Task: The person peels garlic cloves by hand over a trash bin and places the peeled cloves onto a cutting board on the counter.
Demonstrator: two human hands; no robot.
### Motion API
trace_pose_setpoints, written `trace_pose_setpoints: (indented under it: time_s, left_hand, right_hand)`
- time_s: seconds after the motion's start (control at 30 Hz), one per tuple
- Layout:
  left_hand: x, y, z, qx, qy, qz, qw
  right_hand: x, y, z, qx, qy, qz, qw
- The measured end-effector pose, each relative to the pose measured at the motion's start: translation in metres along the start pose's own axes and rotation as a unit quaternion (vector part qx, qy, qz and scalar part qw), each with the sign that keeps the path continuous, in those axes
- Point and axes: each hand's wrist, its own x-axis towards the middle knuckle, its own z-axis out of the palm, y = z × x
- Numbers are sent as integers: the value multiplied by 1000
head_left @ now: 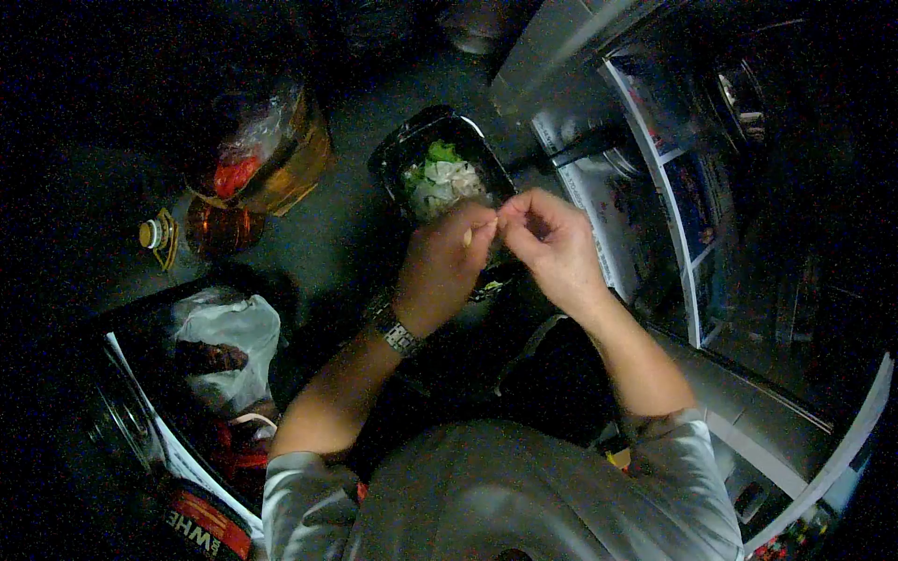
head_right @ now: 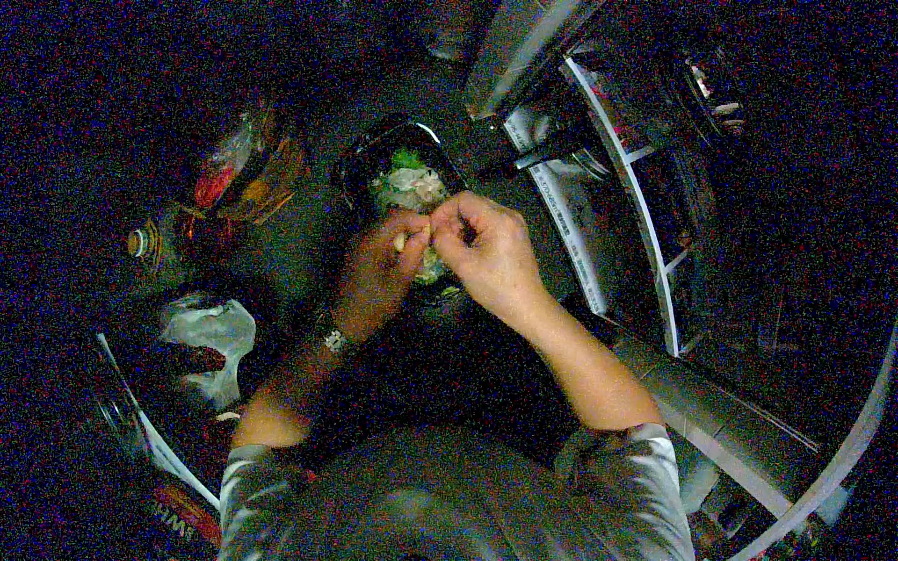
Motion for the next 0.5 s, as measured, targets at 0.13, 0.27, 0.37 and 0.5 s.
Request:
trace_pose_setpoints:
  time_s: [0.13,0.27,0.37,0.5]
  left_hand:
    - [-1,6,-2,-52,-23,-57,997]
    - [0,9,-2,-127,-32,-118,984]
    - [1,12,-4,-182,-38,-137,973]
    - [5,16,-7,-199,-48,-165,965]
  right_hand:
    - [1,1,1,16,1,9,1000]
    - [3,4,5,32,42,14,999]
    - [5,8,3,29,54,1,998]
    - [7,1,-1,-27,71,-44,996]
